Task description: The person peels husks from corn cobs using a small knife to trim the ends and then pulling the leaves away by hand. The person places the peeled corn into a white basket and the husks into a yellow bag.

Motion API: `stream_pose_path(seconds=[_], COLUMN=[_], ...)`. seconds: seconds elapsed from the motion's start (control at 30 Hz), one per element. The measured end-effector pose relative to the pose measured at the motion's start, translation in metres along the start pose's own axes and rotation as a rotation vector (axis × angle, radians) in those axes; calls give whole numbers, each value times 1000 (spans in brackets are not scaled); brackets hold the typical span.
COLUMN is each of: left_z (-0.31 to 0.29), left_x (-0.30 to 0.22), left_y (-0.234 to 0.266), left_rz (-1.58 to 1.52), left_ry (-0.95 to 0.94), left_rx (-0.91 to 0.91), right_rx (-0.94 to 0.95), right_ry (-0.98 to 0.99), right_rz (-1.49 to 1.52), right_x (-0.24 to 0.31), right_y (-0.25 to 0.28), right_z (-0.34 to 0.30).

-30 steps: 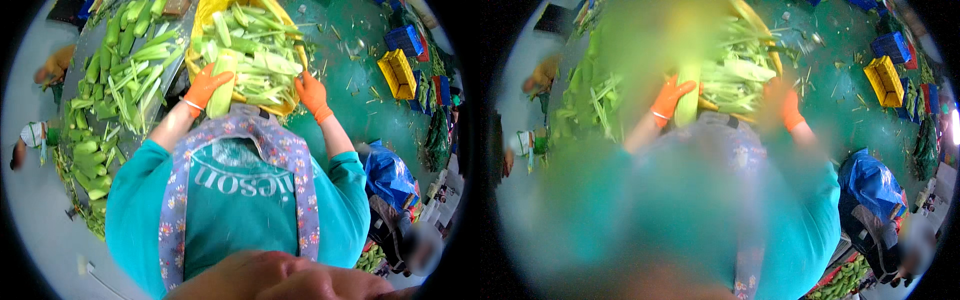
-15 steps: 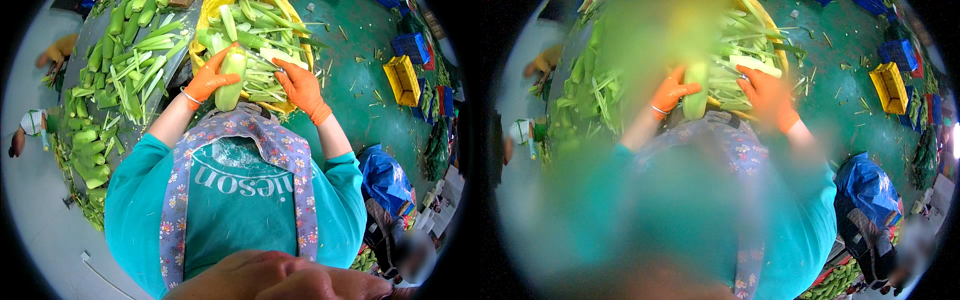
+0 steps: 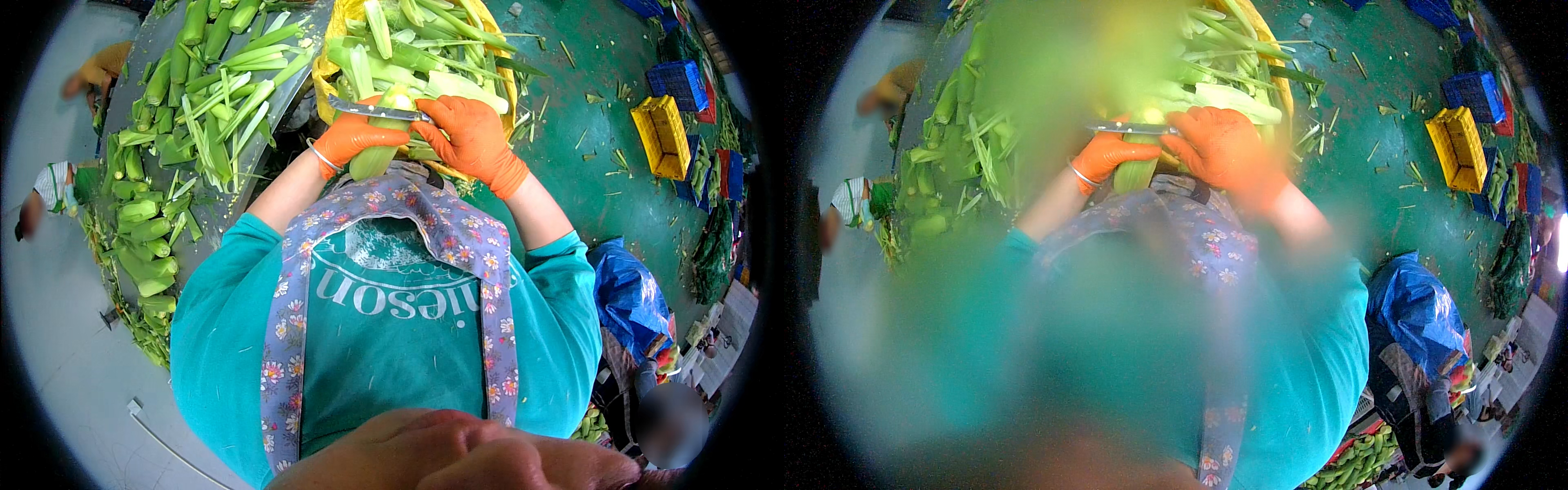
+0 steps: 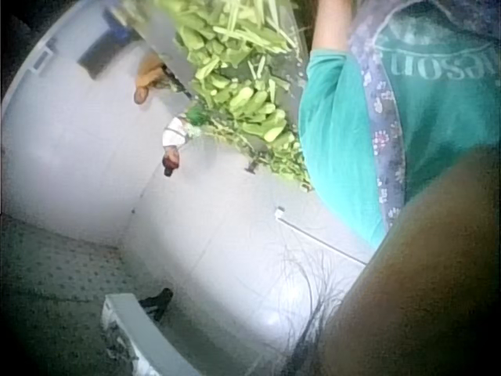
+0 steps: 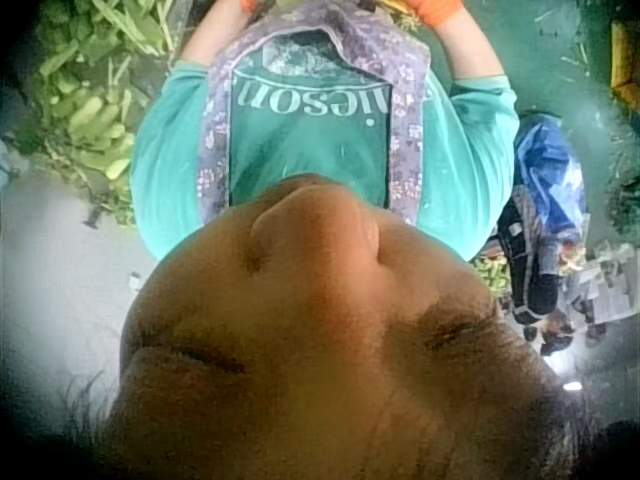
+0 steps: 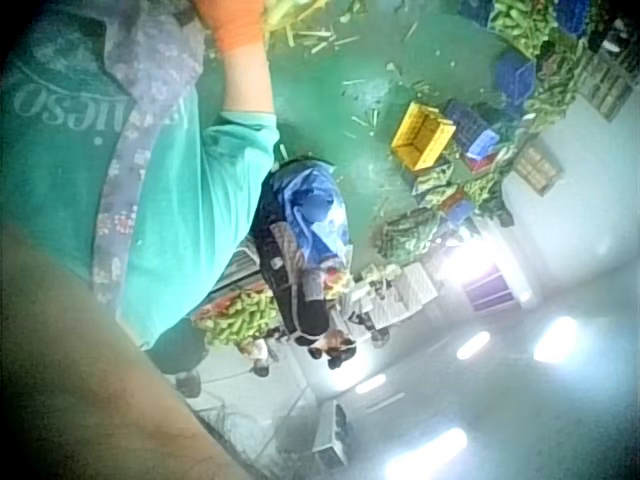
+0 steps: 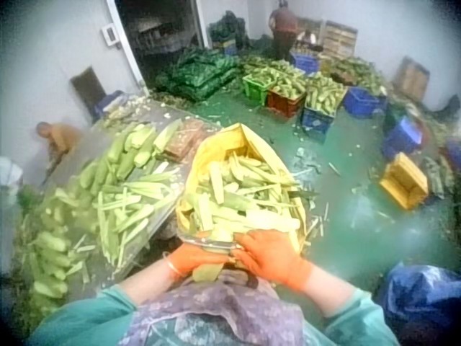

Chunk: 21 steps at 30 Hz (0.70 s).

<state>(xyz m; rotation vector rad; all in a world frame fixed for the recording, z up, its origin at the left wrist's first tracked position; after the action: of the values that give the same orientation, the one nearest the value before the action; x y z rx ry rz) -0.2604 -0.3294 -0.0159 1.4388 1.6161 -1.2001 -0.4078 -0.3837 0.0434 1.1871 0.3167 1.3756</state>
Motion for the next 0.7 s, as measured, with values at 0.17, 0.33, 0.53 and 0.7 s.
stream_pose_path(seconds=[0.17,0.33,0.53,0.7], left_z=[3,4,7,7], left_x=[5,17,5,4], left_y=[-3,9,6,6], left_rz=[33,-45,-21,83], left_ry=[16,63,74,98], left_rx=[35,22,-59,49], right_rx=[58,187,178,49], right_ry=[-24,-163,-274,-44], right_rz=[34,15,30,69], right_x=[-7,-58,-58,-35], right_y=[2,8,17,-5], right_z=[-1,-42,-37,-6])
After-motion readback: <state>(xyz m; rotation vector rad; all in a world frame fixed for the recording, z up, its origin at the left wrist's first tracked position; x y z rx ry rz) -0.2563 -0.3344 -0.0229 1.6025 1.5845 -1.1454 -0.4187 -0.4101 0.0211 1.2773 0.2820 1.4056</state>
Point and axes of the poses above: each hand's wrist, its own z-axis towards the middle knuckle, its own y-axis out of the back of the hand, x = y × z, the point moved 7 cm from there along z, towards the middle knuckle
